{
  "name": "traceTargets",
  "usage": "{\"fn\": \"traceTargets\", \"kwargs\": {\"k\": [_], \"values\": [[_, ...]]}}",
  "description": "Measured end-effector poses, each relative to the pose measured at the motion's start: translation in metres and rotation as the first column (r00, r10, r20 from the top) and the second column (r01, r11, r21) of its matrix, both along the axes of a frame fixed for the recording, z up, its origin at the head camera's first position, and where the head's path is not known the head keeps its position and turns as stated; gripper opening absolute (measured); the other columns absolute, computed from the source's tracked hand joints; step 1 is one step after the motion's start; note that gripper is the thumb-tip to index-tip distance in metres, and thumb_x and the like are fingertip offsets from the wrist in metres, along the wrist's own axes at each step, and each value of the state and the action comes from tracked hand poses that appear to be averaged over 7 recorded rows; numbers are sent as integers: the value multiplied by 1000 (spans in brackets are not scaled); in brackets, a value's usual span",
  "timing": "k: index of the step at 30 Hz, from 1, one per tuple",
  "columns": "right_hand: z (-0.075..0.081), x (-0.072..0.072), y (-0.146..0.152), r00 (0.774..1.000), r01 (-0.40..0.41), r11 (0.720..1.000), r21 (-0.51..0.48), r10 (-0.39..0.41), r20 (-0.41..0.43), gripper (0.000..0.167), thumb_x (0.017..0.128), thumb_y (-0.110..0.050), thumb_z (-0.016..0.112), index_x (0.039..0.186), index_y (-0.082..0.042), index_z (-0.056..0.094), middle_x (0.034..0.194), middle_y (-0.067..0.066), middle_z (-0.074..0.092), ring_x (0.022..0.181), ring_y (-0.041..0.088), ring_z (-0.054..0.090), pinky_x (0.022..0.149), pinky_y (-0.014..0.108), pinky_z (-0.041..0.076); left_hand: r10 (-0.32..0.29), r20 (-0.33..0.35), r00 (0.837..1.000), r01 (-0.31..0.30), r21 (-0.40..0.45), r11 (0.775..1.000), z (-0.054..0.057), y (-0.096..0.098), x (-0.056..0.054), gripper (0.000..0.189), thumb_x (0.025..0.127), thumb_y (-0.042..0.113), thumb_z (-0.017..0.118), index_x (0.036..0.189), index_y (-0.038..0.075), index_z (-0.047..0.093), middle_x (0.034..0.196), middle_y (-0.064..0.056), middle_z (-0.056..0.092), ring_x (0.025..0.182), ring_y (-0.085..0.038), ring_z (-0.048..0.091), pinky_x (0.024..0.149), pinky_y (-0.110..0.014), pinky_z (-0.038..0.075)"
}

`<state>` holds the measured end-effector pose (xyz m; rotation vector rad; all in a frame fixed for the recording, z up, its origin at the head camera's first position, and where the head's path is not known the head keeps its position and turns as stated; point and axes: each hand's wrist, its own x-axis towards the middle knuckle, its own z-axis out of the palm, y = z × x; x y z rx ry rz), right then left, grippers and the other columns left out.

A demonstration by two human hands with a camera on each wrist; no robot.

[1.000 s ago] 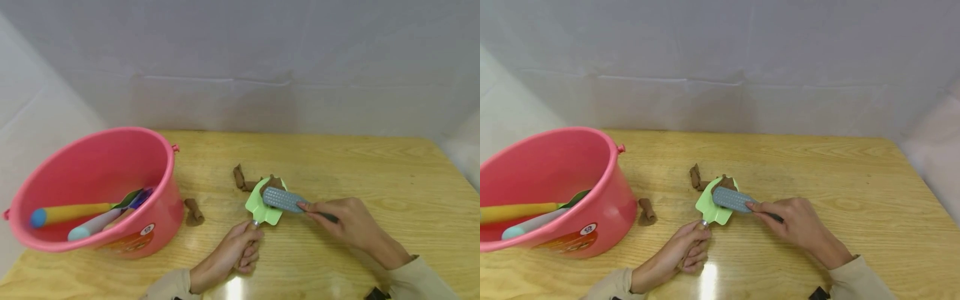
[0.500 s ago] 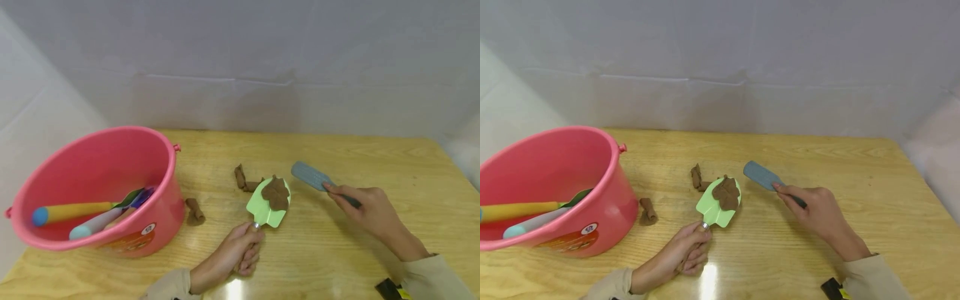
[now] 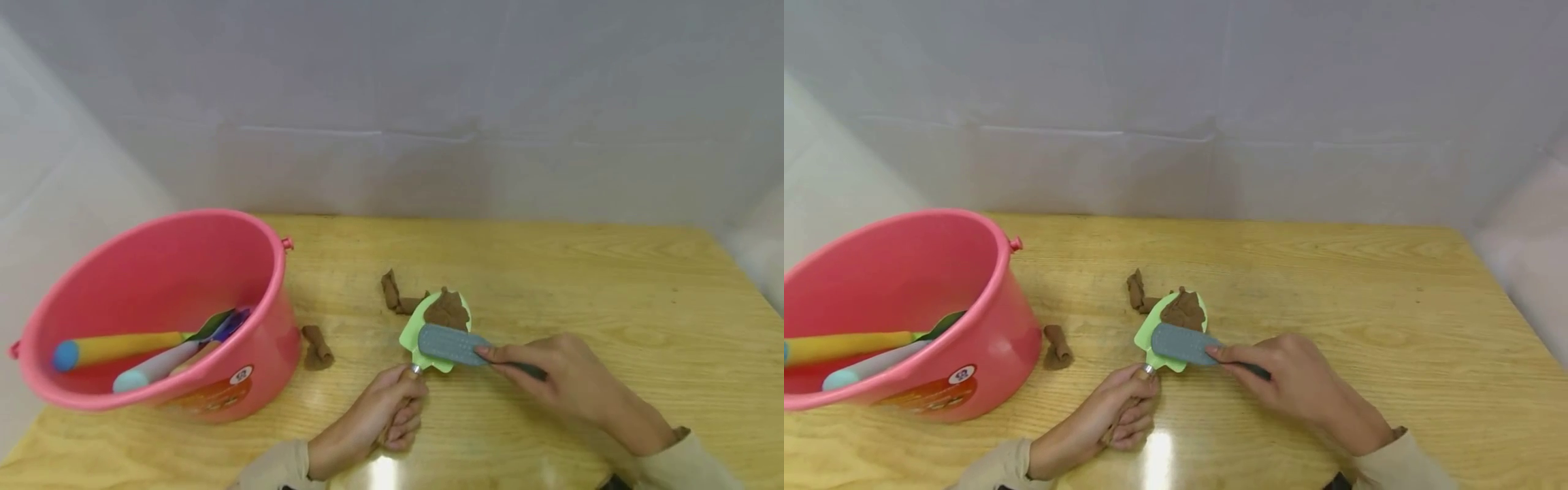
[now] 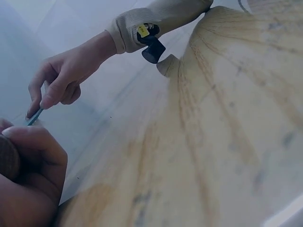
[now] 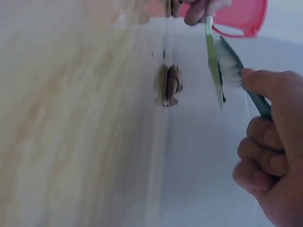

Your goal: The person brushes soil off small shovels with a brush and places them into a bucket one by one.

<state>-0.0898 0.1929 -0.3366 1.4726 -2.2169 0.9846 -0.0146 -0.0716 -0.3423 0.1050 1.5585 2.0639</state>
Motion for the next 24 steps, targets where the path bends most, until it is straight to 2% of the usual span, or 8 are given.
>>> {"fn": "traceTargets", "kwargs": {"k": [4, 9, 15, 19, 22, 24], "values": [[-3, -6, 4, 995, 63, 998, 6, -62, -78, 18, 91, -19, 67, 106, -11, 74, 92, 0, 74, 67, -2, 64, 55, 12, 51, -19, 5, 1000, 19, -11, 1000, 0, -1, 0, 17, 94, 5, 39, 78, 9, 35, 52, 6, 30, 39, -3, 28, 34, -17, 23], [-3, -8, 5, 992, 82, 997, -5, -83, -97, 24, 83, -10, 73, 107, -12, 74, 88, -1, 74, 66, 1, 66, 55, 14, 52, -35, 12, 999, 35, -19, 999, 2, -2, -1, 17, 93, 5, 39, 78, 10, 34, 53, 6, 30, 39, -3, 28, 35, -17, 23], [-3, -9, 4, 986, 121, 992, -32, -124, -115, 27, 80, -9, 76, 107, -13, 74, 89, -1, 74, 70, 7, 69, 57, 18, 55, -39, 23, 999, 39, -21, 999, 3, -2, -1, 16, 93, 5, 40, 79, 10, 33, 54, 6, 29, 40, -3, 27, 35, -17, 23], [-6, -19, 10, 975, 171, 983, -74, -179, -130, 16, 90, -18, 69, 102, -10, 75, 89, 4, 74, 63, 8, 68, 54, 19, 55, -43, 26, 999, 43, -19, 999, 3, -1, -1, 16, 93, 6, 41, 80, 10, 33, 54, 7, 29, 40, -3, 27, 35, -17, 23], [-8, -26, 18, 961, 223, 970, -94, -235, -147, 21, 96, -24, 60, 101, -8, 74, 89, 8, 74, 55, 7, 66, 51, 19, 54, -43, 26, 999, 43, -15, 999, 3, -1, -1, 17, 92, 5, 41, 79, 11, 33, 53, 7, 29, 39, -3, 29, 34, -17, 23], [-8, -27, 21, 957, 247, 963, -104, -260, -130, 16, 93, -17, 64, 102, -7, 73, 91, 9, 73, 52, 3, 63, 50, 17, 53, -43, 21, 999, 44, -14, 999, 3, -2, 0, 17, 92, 5, 41, 78, 10, 33, 53, 7, 30, 39, -3, 29, 34, -17, 23]]}}
